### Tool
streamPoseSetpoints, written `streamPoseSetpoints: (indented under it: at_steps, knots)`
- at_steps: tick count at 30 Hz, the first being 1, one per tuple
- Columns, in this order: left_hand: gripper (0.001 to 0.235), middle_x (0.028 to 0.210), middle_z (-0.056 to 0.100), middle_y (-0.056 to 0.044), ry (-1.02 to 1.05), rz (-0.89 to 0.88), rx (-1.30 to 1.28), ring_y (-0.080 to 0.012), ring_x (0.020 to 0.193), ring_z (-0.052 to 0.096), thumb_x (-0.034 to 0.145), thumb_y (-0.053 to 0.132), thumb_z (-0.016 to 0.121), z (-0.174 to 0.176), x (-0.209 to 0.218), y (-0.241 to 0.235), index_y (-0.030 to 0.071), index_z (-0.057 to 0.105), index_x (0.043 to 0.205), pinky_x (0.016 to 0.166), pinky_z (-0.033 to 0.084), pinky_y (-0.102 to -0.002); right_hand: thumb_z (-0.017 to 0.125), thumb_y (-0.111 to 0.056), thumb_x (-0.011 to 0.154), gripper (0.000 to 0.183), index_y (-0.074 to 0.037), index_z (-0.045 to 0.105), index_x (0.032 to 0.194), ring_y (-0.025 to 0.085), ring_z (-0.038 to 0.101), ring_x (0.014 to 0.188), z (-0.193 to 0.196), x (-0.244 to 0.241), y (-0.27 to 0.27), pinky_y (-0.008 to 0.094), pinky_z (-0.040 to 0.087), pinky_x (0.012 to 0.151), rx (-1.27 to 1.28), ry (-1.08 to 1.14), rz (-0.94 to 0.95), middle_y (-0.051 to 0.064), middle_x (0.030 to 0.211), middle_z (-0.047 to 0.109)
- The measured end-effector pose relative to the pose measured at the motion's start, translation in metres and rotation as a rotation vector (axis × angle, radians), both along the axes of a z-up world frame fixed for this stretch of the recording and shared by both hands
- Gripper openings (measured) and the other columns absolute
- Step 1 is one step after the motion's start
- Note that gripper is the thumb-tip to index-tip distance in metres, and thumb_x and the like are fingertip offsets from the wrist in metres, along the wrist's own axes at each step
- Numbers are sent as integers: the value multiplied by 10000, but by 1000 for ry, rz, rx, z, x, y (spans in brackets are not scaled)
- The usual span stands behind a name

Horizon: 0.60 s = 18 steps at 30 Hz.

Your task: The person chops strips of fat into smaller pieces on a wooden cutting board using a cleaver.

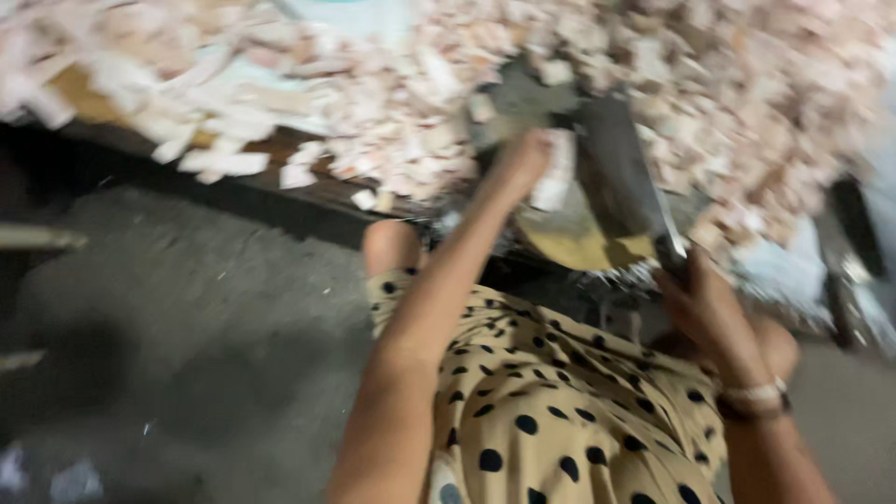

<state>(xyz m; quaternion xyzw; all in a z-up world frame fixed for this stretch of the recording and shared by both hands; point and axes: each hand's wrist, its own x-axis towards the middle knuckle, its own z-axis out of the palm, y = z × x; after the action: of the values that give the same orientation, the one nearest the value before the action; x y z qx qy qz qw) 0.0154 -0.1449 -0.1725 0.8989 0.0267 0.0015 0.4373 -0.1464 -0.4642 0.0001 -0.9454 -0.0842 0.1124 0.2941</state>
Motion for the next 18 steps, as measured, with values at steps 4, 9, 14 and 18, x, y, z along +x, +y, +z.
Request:
streamPoseSetpoints:
  at_steps: [4,9,14,18]
  knots:
    - [206,773,742,-71,237,-51,-427,-146,645,704,908,179,657,39,-16,-17,28,690,1044,583,571,-354,660,-268,960,310,-27,564,1129,361,643,645,-4,-7,0,489,484,575,-16,77,-27,223,778,669]
    - [252,828,745,-96,203,81,-650,-163,699,701,915,159,644,81,-49,9,12,680,1117,596,578,-330,688,-256,996,300,16,564,1019,329,630,557,-6,-2,0,469,480,523,-34,142,-132,206,685,656]
    - [434,1090,632,-179,68,87,-1432,-288,950,694,917,49,667,119,-122,132,-34,507,1312,883,586,-416,692,-246,993,294,15,561,1022,307,638,524,-9,1,-3,453,483,495,-34,133,-114,195,671,647]
    - [548,1367,596,-255,-62,224,-1666,-308,1214,675,851,-52,609,128,-196,234,-27,470,1380,1008,557,-428,709,-235,1005,301,27,562,1017,294,636,526,-20,6,-10,431,481,515,-135,111,-92,198,665,656]
